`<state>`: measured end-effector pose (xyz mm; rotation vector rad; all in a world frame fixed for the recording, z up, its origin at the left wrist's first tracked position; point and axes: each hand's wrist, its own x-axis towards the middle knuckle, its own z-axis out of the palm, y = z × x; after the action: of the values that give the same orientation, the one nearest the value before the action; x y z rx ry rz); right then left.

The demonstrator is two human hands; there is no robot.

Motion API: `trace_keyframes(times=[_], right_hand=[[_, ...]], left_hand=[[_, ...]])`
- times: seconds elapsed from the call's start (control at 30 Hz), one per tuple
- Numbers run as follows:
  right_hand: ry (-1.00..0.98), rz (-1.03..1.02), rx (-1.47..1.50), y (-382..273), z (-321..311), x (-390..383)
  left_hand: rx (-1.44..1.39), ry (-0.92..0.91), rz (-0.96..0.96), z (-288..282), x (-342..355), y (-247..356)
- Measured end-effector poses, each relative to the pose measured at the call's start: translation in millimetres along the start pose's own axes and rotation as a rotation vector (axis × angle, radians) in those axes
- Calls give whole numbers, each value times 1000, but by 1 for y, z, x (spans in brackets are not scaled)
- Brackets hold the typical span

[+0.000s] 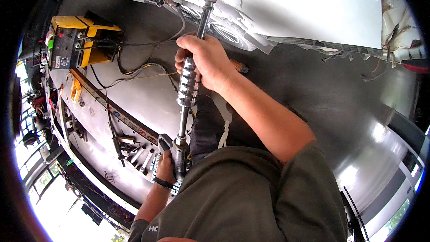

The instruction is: The person grinds the damaged area of a white car door, uses a dent puller to straighten the panel, and hammers the surface to refine the shape.

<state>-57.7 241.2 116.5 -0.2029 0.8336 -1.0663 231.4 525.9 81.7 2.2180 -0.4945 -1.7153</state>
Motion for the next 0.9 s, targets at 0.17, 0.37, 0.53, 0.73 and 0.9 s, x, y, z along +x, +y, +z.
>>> trace_keyframes(times=[0.17,0.37,0.53,0.73,0.9], right_hand=[[-4,-15,68,5,-1,-1],[106,127,-106,44,19,-40],[-46,65,75,84,7,-52],[-63,83,-82,59,0,-34],[-133,78,-133,46,8,-42]], left_hand=[[-777,-243,-171,5,-8,24],[-738,-224,-184,-1,-4,17],[-644,-175,-177,-7,15,8],[-593,487,310,-10,1,3],[-267,250,274,-35,32,12]])
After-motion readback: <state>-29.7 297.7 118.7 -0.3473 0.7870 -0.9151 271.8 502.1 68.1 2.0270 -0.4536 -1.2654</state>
